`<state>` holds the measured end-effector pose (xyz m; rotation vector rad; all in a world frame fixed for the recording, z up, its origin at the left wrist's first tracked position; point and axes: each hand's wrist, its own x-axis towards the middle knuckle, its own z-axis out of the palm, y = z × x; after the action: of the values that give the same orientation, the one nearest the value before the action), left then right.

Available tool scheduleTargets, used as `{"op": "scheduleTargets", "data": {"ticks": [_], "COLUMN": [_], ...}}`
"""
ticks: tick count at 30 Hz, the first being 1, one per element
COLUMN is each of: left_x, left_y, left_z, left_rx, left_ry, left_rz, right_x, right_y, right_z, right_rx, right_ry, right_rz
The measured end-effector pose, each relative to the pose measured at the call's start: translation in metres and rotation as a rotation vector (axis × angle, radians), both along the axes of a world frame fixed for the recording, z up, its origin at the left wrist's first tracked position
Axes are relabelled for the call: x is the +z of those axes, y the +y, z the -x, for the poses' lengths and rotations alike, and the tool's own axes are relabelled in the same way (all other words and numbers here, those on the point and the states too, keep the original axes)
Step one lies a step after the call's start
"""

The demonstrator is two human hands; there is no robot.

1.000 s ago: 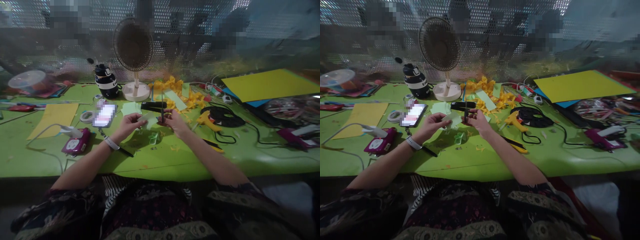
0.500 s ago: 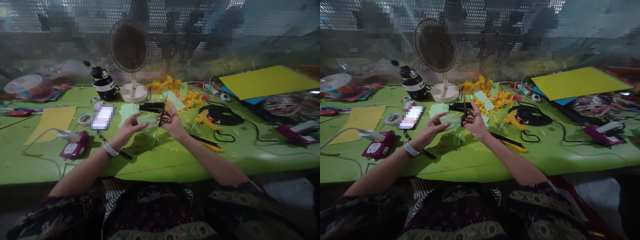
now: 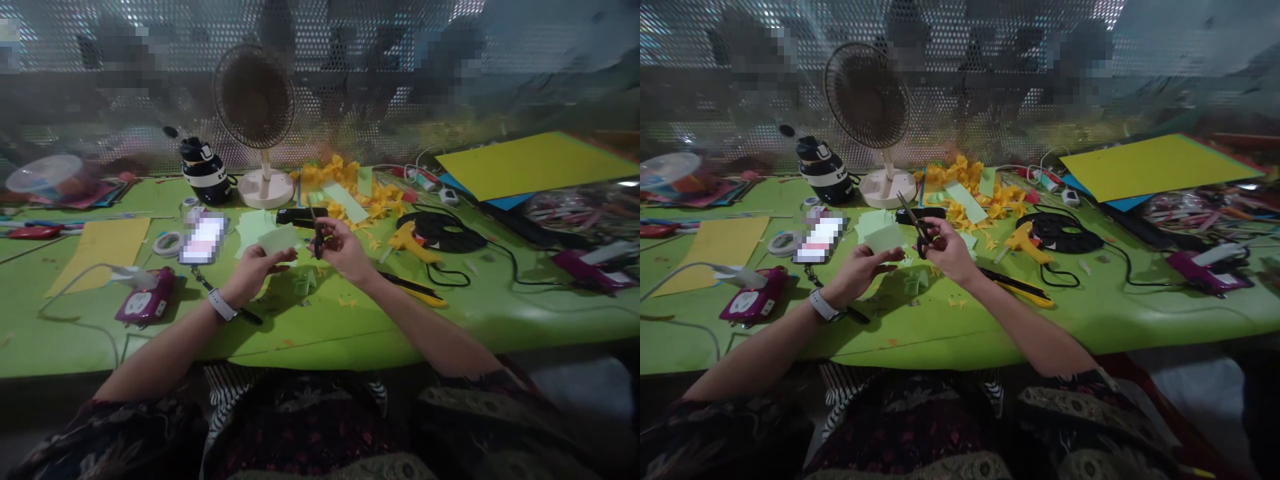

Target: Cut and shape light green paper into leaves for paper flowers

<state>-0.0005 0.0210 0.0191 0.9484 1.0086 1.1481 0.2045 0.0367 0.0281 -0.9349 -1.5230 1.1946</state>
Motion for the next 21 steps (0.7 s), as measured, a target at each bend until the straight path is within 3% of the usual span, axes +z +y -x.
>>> {"op": "scheduleTargets", "data": {"ticks": [4,12,21], "left_x": [0.0,-0.005,-0.001], "left_y": [0.001,0.003,0.001], "left_z": [0.001,0.002,0.002], "left_rx": [0.031,0.033,0.052], "left_ry": [-0.047,-0.092,-0.116], "left_rz": [-0.005,-0.06,-0.034], "right_x": [0.0,-0.01,0.003], "right_y": [-0.003,-0.002,-0.009], "right_z": [-0.001,0.001,0.004], "right_rx": [0.088,0.108,0.203], "right_ry": [-0.119,-0.372,-0.328], "right_rz": [0.101,0.088,0.298]}}
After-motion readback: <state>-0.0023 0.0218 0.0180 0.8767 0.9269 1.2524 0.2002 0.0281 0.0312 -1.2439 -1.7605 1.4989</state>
